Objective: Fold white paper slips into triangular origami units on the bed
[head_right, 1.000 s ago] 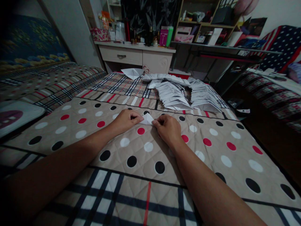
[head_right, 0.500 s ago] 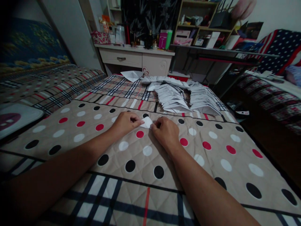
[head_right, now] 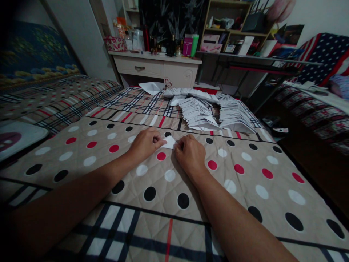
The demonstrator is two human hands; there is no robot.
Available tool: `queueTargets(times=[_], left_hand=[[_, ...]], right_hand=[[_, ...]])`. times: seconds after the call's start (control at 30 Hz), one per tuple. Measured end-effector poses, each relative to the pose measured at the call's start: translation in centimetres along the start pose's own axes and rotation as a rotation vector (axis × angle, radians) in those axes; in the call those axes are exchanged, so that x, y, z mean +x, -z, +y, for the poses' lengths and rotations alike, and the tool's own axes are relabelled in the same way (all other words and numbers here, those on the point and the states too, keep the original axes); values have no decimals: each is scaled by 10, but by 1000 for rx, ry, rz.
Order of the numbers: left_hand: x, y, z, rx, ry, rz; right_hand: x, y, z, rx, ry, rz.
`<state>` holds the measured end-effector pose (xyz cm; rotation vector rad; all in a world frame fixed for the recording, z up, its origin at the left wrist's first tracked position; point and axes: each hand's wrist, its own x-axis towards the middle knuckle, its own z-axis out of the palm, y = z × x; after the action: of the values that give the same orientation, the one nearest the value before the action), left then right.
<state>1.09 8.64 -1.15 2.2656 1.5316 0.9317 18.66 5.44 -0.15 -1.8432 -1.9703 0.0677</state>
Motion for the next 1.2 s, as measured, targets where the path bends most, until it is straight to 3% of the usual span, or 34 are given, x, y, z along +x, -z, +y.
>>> queueTargets(times=[0.33,0.67,0.83,1.2], left_hand=[[-4,-3,-13,-171,-32,-62],[-6,3,2,-430,-34,23],[-6,2,3,-530,-44,101],[-7,5,6,-633,3,13]], right_hand=[[-2,-1,6,124,-20,6],[-5,-3,6,865,-77,-13],[-6,1,2,925,-107,-43],[-9,1,1,883,-33,-2]])
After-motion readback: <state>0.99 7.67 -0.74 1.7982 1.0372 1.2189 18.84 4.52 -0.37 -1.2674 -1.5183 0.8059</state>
